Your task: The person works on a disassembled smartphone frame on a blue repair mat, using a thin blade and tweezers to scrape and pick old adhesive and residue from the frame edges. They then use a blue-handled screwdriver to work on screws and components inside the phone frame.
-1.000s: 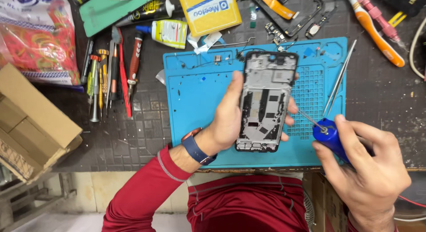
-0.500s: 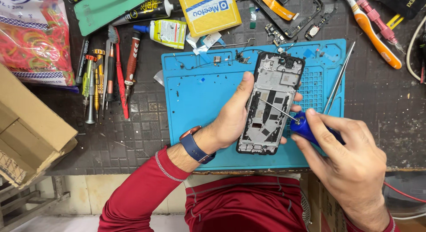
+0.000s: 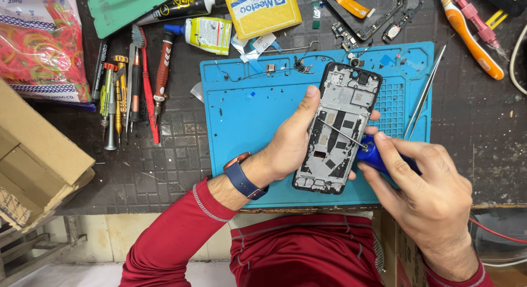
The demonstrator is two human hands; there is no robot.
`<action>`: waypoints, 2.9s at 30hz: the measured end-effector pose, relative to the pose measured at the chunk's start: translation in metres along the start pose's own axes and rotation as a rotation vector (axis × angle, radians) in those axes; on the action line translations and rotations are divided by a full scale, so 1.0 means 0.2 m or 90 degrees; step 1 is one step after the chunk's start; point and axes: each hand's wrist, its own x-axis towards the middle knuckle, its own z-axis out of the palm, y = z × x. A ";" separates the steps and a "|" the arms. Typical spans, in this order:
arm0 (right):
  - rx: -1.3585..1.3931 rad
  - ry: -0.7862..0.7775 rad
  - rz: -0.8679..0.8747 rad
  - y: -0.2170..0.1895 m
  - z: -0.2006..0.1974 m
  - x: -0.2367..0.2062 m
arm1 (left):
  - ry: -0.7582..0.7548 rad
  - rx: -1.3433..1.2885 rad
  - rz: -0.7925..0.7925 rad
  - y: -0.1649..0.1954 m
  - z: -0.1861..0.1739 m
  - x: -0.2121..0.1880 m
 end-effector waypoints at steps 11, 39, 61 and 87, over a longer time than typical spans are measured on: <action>-0.014 0.002 -0.004 0.02 0.01 0.00 | -0.018 -0.020 -0.010 0.00 -0.01 0.01; -0.010 -0.004 -0.072 0.08 0.01 -0.01 | -0.011 -0.034 -0.011 -0.01 -0.04 0.02; -0.003 -0.021 -0.064 0.07 0.01 0.01 | 0.006 -0.009 0.006 -0.01 -0.03 0.02; 0.010 -0.022 -0.091 0.09 0.02 0.01 | 0.007 -0.011 0.013 -0.01 -0.04 0.01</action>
